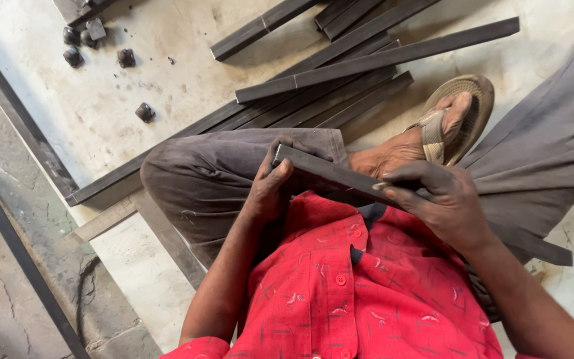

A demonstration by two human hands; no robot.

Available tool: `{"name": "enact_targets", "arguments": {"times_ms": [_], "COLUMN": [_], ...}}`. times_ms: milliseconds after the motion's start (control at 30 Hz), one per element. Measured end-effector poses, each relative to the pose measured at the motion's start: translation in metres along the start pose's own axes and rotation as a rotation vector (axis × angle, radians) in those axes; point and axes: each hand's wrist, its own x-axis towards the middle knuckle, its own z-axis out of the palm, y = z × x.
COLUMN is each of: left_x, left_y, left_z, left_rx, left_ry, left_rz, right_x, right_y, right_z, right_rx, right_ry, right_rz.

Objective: The person sits on the floor and marks metal bars with a scribe, then welds them to a metal plate using a welding torch. They repeat the process by picking up additional bars, marking them, and welding them into place.

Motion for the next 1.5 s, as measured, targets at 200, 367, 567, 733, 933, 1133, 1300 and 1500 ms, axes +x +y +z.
{"name": "enact_targets", "arguments": {"times_ms": [200,367,567,733,933,1133,1300,1500], "left_x": [-0.003,0.002,0.004,0.004,0.006,0.007,0.009,0.011], "left_y": [-0.004,0.0,0.001,0.003,0.008,0.011,0.014,0.016], "left_z": [-0.004,-0.003,-0.001,0.002,0.003,0.004,0.005,0.006], "left_rx": [0.005,0.032,0.016,0.03,0.023,-0.038,0.019,0.015], "left_ry": [0.013,0.006,-0.028,-0.02,0.006,0.011,0.074,0.09], "left_rz": [0.008,0.01,0.03,0.021,-0.016,-0.031,-0.057,-0.071], "right_x": [0.021,0.026,0.025,0.027,0.028,0.026,0.026,0.024], "right_y": [0.009,0.015,0.021,0.015,0.012,0.01,0.009,0.012], "right_z": [0.021,0.029,0.031,0.033,0.035,0.039,0.041,0.041], "right_rx": [-0.083,-0.095,-0.159,-0.163,-0.217,-0.245,-0.3,-0.309], "right_ry": [-0.105,-0.105,-0.154,-0.147,-0.128,-0.139,-0.1,-0.086], "right_rz": [-0.141,-0.278,-0.29,-0.321,-0.349,-0.37,-0.354,-0.365]}}
